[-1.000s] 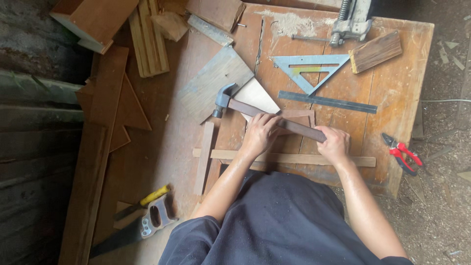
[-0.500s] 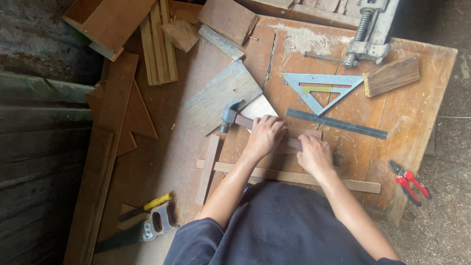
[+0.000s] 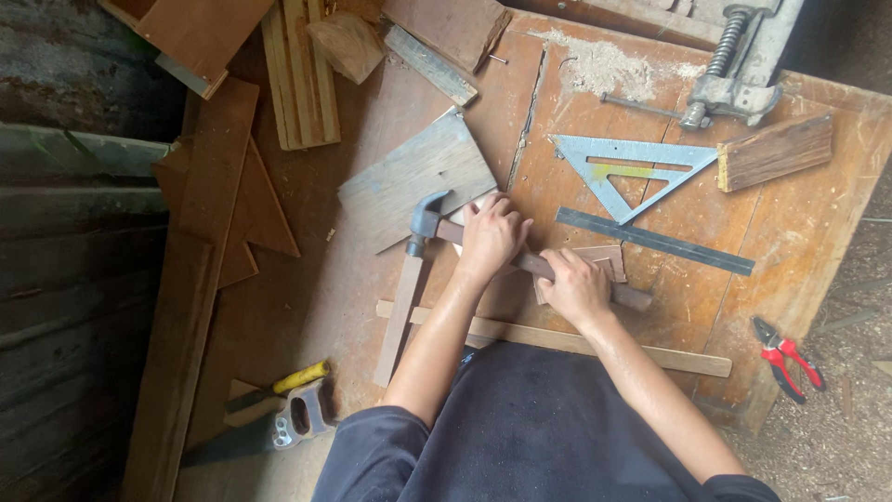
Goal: The person uses a hand saw to cut a thin wooden strip on a workbench, then uses a hammer to drive a nail into the cut piece. The person handles the saw, hammer, and wood pieces throughout the clip.
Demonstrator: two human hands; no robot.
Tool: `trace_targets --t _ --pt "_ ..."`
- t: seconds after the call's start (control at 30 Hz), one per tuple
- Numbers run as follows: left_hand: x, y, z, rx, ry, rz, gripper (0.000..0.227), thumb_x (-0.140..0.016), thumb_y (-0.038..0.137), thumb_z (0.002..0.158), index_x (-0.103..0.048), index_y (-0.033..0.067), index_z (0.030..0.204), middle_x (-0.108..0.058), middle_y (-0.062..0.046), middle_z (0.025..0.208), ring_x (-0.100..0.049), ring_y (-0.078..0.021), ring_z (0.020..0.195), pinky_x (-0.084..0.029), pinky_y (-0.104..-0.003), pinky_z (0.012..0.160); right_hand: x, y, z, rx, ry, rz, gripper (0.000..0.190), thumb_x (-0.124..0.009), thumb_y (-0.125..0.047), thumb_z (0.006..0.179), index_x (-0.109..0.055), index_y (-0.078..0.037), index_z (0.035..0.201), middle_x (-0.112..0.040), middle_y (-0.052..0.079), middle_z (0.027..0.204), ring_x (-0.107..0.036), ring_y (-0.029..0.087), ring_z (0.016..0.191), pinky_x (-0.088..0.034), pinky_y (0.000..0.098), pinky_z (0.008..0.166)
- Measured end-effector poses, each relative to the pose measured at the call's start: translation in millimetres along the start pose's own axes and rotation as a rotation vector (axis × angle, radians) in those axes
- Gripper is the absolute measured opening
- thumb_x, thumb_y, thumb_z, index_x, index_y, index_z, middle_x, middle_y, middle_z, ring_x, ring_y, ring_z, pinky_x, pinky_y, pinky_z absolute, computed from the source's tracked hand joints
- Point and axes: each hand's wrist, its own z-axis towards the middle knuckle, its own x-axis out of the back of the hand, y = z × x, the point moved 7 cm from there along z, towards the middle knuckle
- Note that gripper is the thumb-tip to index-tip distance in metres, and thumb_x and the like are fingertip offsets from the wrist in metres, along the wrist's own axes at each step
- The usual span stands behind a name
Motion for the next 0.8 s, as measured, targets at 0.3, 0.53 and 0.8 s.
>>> trace_targets --t 0.3,0.53,0.8 --pt "8 -17 -11 0.047 -0.050 -0.036 0.026 -0.074 0.030 0.090 -0.074 0.0091 0.075 -0.070 -0.004 0.092 -0.060 -0.0231 0.109 -0.040 -0.049 0.084 -4 -20 18 0.066 0.017 0.045 0.043 -0.080 -0.015 0.074 -0.071 -0.009 0.116 -0.068 0.010 0.101 -0.070 0.031 0.091 -0.057 0.0423 0.081" --pt "15 -23 -10 -0.027 -0.011 -0.128 0.017 -0.073 0.026 0.089 -0.074 0.0097 0.084 -0.068 -0.008 0.100 -0.059 -0.0278 0.110 -0.044 -0.045 0.087 9 -30 32 0.165 0.117 0.000 0.040 -0.080 -0.012 0.074 -0.073 -0.008 0.113 -0.068 0.009 0.102 -0.065 0.029 0.101 -0.054 0.0410 0.090" --pt "43 -41 7 -0.016 -0.032 -0.324 0.014 -0.072 0.022 0.089 -0.074 0.0106 0.097 -0.068 -0.007 0.103 -0.062 -0.0290 0.103 -0.048 -0.044 0.086 20 -63 82 0.216 -0.043 -0.086 0.052 -0.084 -0.018 0.069 -0.068 -0.008 0.118 -0.067 0.009 0.107 -0.064 0.031 0.106 -0.051 0.0438 0.093"
